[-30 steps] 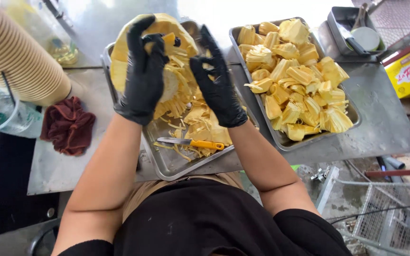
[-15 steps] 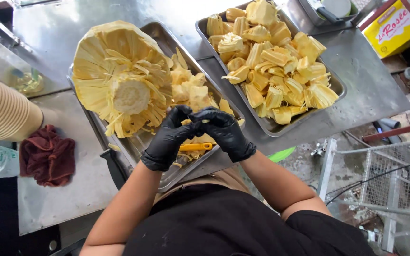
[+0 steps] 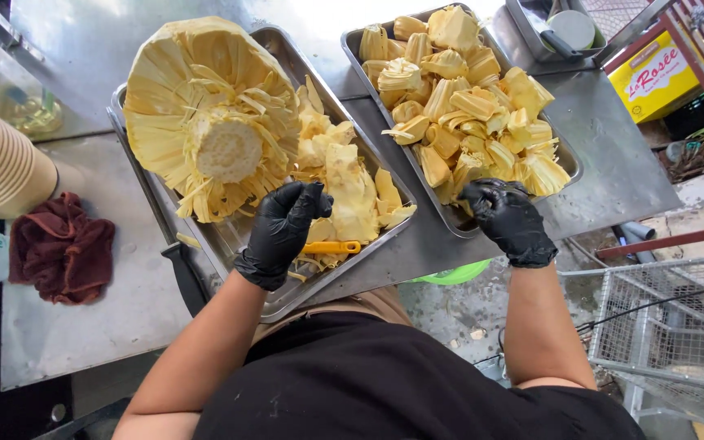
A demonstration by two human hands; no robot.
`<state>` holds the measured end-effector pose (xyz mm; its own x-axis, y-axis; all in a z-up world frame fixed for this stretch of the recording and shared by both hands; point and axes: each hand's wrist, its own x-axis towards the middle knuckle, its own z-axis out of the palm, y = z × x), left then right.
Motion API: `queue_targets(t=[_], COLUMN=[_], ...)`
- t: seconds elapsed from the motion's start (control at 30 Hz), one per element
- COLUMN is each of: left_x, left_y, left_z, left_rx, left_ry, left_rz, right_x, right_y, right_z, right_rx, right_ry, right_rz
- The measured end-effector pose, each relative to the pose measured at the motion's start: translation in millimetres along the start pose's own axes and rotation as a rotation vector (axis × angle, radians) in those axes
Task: Extracting edible pods and seeds from a large jackfruit using hands and a small knife.
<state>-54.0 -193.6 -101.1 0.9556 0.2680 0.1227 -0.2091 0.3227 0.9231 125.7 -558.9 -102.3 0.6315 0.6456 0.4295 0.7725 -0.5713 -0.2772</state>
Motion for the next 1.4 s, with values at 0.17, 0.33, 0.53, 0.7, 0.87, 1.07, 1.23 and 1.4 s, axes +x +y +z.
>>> queue_targets(t=[0.17,0.33,0.53,0.7,0.87,1.07,1.23,1.4], left_x=[-3.0,-9.1,-18.1,-18.1,-20.0,-20.4,-21.5,-25.5], left_y=[32.8,50.1,53.5,42.3,53.1,59.5,69.2,95.0], left_z=[10.8,19.3,7.1,6.8,10.5,4.6,1.9,-17.1], left_rx=[0.483,0.641,0.656,0.611,0.693,0.7,0.792,0.91], left_ry=[0.035,-0.006,-0.023,-0.036,-0.076,-0.065,0.034,0.094], left_rz=[0.002,0.184,0.267,0.163,0.212,0.207,0.368,0.42], right_x=[49.7,97.2,146.8,176.2,185.3,199.9,217.3,205.5], right_y=[-66.5,-29.4,-39.7,-17.8,0.0,15.9,119.7,153.4], right_z=[-31.4,6.1,-2.5,45.2,75.5,36.0,-1.6,-13.5], right_rx=[-0.183,-0.202,-0.32,-0.293,-0.246,-0.093,-0.197,-0.236], right_ry=[0.082,-0.122,-0.294,-0.217,-0.384,-0.197,0.166,-0.141], right_rz=[0.042,0.148,0.215,-0.171,-0.312,-0.353,-0.038,0.235])
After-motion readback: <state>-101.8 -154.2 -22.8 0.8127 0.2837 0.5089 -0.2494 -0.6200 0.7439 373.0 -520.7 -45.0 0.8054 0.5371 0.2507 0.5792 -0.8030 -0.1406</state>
